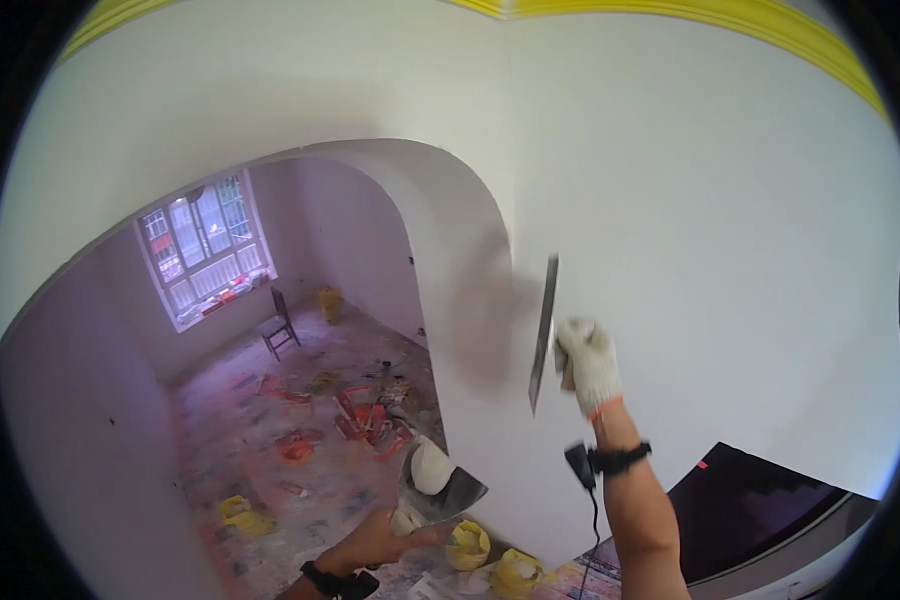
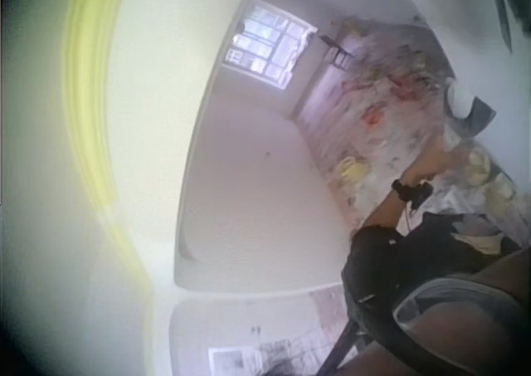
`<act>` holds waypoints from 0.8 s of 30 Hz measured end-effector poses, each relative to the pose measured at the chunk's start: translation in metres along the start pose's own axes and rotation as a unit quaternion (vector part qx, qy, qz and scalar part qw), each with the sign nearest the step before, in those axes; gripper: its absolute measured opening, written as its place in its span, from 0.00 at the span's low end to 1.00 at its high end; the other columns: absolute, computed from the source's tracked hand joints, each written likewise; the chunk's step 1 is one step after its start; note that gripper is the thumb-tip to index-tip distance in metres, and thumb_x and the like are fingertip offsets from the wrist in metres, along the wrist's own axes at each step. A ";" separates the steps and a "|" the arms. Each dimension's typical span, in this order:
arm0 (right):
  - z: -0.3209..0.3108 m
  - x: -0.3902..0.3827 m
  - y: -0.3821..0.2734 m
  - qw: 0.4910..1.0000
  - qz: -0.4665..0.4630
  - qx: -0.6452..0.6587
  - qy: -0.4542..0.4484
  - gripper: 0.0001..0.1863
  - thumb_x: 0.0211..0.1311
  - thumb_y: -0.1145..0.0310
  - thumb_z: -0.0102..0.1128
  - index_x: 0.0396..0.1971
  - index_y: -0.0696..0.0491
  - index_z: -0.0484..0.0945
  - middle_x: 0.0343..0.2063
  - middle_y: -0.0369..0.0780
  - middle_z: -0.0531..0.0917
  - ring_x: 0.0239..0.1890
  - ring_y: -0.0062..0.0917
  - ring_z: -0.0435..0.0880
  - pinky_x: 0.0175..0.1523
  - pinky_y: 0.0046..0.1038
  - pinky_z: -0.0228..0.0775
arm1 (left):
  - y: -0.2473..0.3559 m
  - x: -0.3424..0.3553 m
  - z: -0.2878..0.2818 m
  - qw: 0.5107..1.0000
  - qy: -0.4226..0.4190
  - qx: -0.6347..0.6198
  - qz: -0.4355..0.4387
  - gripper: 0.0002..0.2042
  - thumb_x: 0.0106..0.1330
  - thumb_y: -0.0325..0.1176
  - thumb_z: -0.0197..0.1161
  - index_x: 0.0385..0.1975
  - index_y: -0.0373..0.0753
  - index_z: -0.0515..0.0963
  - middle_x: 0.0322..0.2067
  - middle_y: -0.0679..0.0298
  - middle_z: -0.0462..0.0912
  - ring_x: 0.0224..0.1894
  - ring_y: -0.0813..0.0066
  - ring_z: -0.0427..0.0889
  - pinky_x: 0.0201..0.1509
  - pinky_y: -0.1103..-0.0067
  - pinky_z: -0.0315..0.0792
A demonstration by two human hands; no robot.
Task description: The person applies putty to the wall and archway using a trowel and a putty knife, periodically scooping more from a bucket. They smooth the material across the surfaces and use the putty knife to scrape excess from the trowel.
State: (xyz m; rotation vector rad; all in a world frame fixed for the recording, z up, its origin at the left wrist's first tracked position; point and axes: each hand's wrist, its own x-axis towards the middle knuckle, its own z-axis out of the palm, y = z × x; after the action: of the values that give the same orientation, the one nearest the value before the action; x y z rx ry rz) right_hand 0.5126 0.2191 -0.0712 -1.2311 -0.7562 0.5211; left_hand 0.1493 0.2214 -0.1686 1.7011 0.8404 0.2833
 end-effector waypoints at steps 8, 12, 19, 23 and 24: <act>0.107 0.112 -0.094 0.978 -0.193 -0.054 0.050 0.12 0.63 0.64 0.63 0.33 0.57 0.74 0.15 0.34 0.72 0.20 0.19 0.71 0.27 0.29 0.67 | -0.017 -0.077 -0.025 0.977 0.117 -0.034 -0.173 0.20 0.62 0.45 0.74 0.44 0.36 0.79 0.21 0.69 0.77 0.17 0.84 0.71 0.20 0.80 0.65; 0.161 0.092 -0.091 0.941 -0.321 0.022 0.108 0.11 0.64 0.65 0.61 0.34 0.58 0.73 0.15 0.37 0.73 0.23 0.23 0.75 0.33 0.32 0.72 | -0.027 -0.091 -0.024 0.967 0.153 -0.084 -0.188 0.15 0.65 0.40 0.73 0.37 0.39 0.74 0.16 0.72 0.71 0.13 0.85 0.66 0.15 0.82 0.57; 0.185 -0.040 -0.134 0.932 -0.330 -0.048 -0.142 0.11 0.67 0.64 0.63 0.40 0.54 0.74 0.26 0.42 0.81 0.27 0.37 0.82 0.34 0.34 0.75 | -0.033 -0.098 -0.036 0.963 0.192 -0.061 -0.178 0.16 0.63 0.40 0.73 0.36 0.38 0.74 0.16 0.71 0.71 0.13 0.85 0.66 0.15 0.82 0.57; 0.174 -0.061 -0.103 0.867 -0.441 -0.048 -0.228 0.10 0.66 0.67 0.63 0.43 0.53 0.76 0.26 0.41 0.80 0.28 0.32 0.82 0.35 0.32 0.74 | -0.016 -0.094 -0.038 0.971 0.155 -0.113 -0.144 0.15 0.65 0.38 0.72 0.35 0.39 0.72 0.17 0.73 0.70 0.15 0.87 0.65 0.16 0.82 0.57; 0.167 -0.063 -0.088 0.882 -0.398 -0.010 -0.253 0.11 0.66 0.68 0.63 0.45 0.53 0.76 0.26 0.41 0.79 0.29 0.29 0.82 0.36 0.31 0.74 | -0.018 -0.093 -0.039 0.969 0.164 -0.117 -0.144 0.15 0.65 0.38 0.72 0.35 0.39 0.72 0.17 0.73 0.70 0.15 0.87 0.65 0.16 0.82 0.57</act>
State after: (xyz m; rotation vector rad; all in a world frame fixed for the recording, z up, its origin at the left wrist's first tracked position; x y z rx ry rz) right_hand 0.3422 0.2571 0.0234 -0.6917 -1.6174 0.1351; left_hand 0.0537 0.1906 -0.1508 1.3083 1.2333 0.4531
